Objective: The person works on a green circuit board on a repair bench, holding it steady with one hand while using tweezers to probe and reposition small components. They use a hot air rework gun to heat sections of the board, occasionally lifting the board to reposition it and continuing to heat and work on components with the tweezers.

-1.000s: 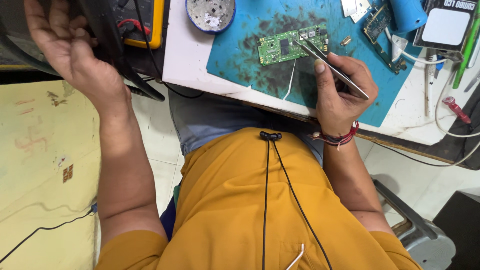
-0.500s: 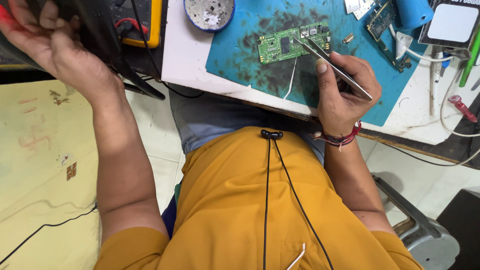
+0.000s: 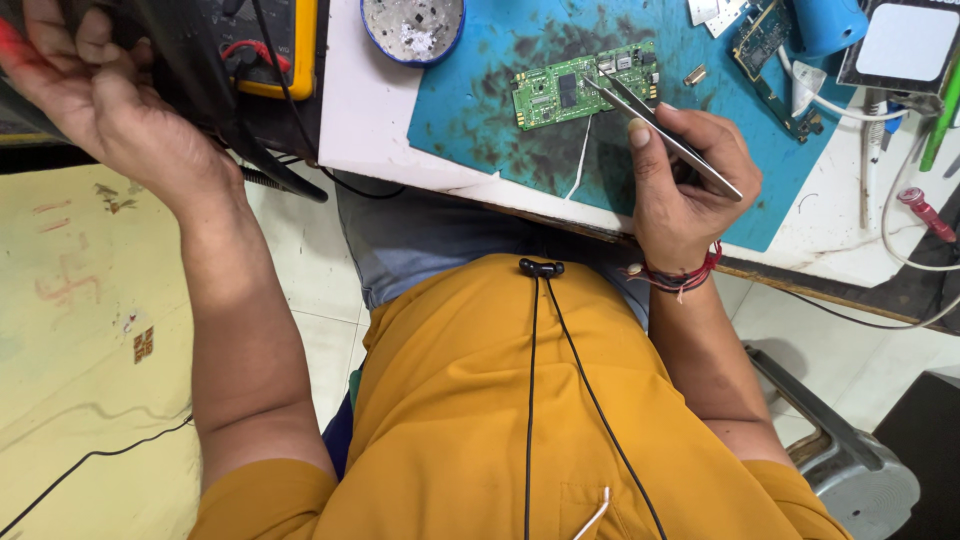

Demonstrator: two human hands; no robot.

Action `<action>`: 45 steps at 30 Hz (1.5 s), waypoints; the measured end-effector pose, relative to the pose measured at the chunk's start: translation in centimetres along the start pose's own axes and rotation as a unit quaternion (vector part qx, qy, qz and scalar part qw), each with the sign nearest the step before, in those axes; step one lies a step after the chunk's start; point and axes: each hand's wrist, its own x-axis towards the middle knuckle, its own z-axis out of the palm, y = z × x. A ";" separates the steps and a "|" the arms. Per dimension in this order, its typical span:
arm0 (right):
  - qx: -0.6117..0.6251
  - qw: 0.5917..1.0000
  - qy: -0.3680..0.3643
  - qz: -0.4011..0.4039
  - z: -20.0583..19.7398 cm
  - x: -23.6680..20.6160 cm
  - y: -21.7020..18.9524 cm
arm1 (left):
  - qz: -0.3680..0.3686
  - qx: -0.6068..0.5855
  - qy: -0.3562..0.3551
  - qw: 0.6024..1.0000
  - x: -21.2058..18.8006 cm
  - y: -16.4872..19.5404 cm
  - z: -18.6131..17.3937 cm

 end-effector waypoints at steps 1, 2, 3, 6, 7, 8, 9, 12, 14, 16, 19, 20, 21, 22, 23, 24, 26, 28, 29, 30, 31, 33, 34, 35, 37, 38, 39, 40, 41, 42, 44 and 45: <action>0.003 1.000 0.001 0.001 0.0 0.0 0.0 | 0.000 0.006 -0.003 1.000 0.0 -0.2 -0.2; 0.005 1.000 0.000 0.001 0.1 0.0 0.0 | 0.001 0.015 -0.007 1.000 0.0 -0.3 -0.4; 0.007 1.000 -0.002 0.001 0.0 -0.1 -0.1 | 0.003 0.014 -0.010 1.000 0.0 -0.4 -0.5; 0.009 1.000 -0.002 0.006 0.1 0.0 -0.1 | 0.004 -0.009 0.000 1.000 -0.3 -0.5 -1.0; 0.008 1.000 -0.001 0.008 0.1 0.0 -0.2 | 0.001 -0.020 0.012 1.000 -0.6 -0.3 -0.9; 0.007 1.000 -0.001 0.009 0.1 0.0 -0.2 | -0.007 -0.033 0.037 0.999 -1.0 0.0 -0.6; 0.005 1.000 -0.001 0.010 0.1 0.0 -0.3 | 0.024 0.018 0.045 0.999 -1.7 0.4 -0.2; 0.002 1.000 0.004 0.017 0.1 -0.2 -0.5 | 0.163 0.210 0.024 0.964 -5.0 1.9 2.5; 0.001 1.000 0.011 0.018 0.1 -0.3 -0.5 | 0.213 0.223 -0.050 0.950 -7.5 2.7 5.1; 0.003 1.000 0.016 0.017 0.1 -0.4 -0.5 | 0.215 0.241 -0.192 0.927 -9.9 3.8 7.4; -0.003 1.000 0.025 0.007 0.0 -0.5 -0.4 | 0.199 0.316 -0.372 0.850 -11.7 4.2 10.9; 0.000 1.000 0.027 0.007 0.0 -0.6 -0.4 | 0.195 0.340 -0.381 0.837 -11.8 4.1 11.8; 0.002 1.000 0.030 0.007 -0.1 -0.6 -0.4 | 0.192 0.362 -0.390 0.825 -11.8 3.9 12.7; 0.004 0.999 0.034 0.007 -0.1 -0.6 -0.3 | 0.190 0.383 -0.400 0.811 -11.8 3.7 13.3; 0.013 0.999 0.042 0.011 -0.1 -0.7 -0.3 | 0.185 0.390 -0.403 0.807 -11.7 3.5 13.8; 0.023 0.998 0.049 0.017 0.0 -0.8 -0.2 | 0.177 0.398 -0.406 0.803 -11.7 3.4 14.1; 0.033 0.998 0.054 0.024 0.1 -0.8 -0.2 | 0.177 0.409 -0.412 0.794 -11.6 3.2 14.4; 0.033 0.998 0.050 0.028 0.0 -1.0 -0.3 | 0.190 0.414 -0.418 0.786 -11.7 3.0 14.4; 0.035 0.998 0.049 0.029 0.0 -1.0 -0.3 | 0.200 0.417 -0.413 0.784 -11.8 3.0 14.3; 0.036 0.998 0.049 0.031 0.0 -1.1 -0.3 | 0.210 0.420 -0.408 0.783 -12.0 2.8 14.3; 0.037 0.998 0.049 0.032 0.0 -1.1 -0.4 | 0.220 0.423 -0.403 0.781 -12.1 2.7 14.2; 0.037 0.998 0.046 0.031 -0.1 -1.1 -0.5 | 0.222 0.419 -0.397 0.786 -12.3 2.4 14.2; 0.036 0.998 0.044 0.030 -0.1 -1.0 -0.5 | 0.222 0.416 -0.393 0.789 -12.4 2.3 14.2; 0.035 0.998 0.044 0.032 -0.1 -1.1 -0.6 | 0.220 0.410 -0.396 0.791 -12.5 2.2 14.1; 0.033 0.998 0.043 0.035 -0.1 -1.1 -0.7 | 0.216 0.399 -0.400 0.796 -12.5 2.2 14.1; 0.034 0.998 0.043 0.035 -0.1 -1.0 -0.7 | 0.209 0.390 -0.406 0.799 -12.4 2.2 14.1; 0.035 0.998 0.044 0.035 -0.1 -1.0 -0.7 | 0.202 0.382 -0.413 0.802 -12.4 2.3 14.1; 0.037 0.998 0.044 0.036 -0.1 -1.0 -0.7 | 0.195 0.373 -0.419 0.805 -12.3 2.4 14.1; 0.037 0.998 0.044 0.035 -0.1 -1.0 -0.7 | 0.196 0.371 -0.421 0.805 -12.2 2.5 14.1; 0.037 0.998 0.045 0.034 -0.1 -1.1 -0.7 | 0.198 0.368 -0.422 0.804 -12.2 2.6 14.1; 0.039 0.998 0.049 0.031 -0.1 -1.1 -0.6 | 0.215 0.371 -0.420 0.799 -12.1 2.7 14.2; 0.039 0.997 0.051 0.029 -0.1 -1.1 -0.6 | 0.230 0.377 -0.417 0.795 -12.1 2.8 14.2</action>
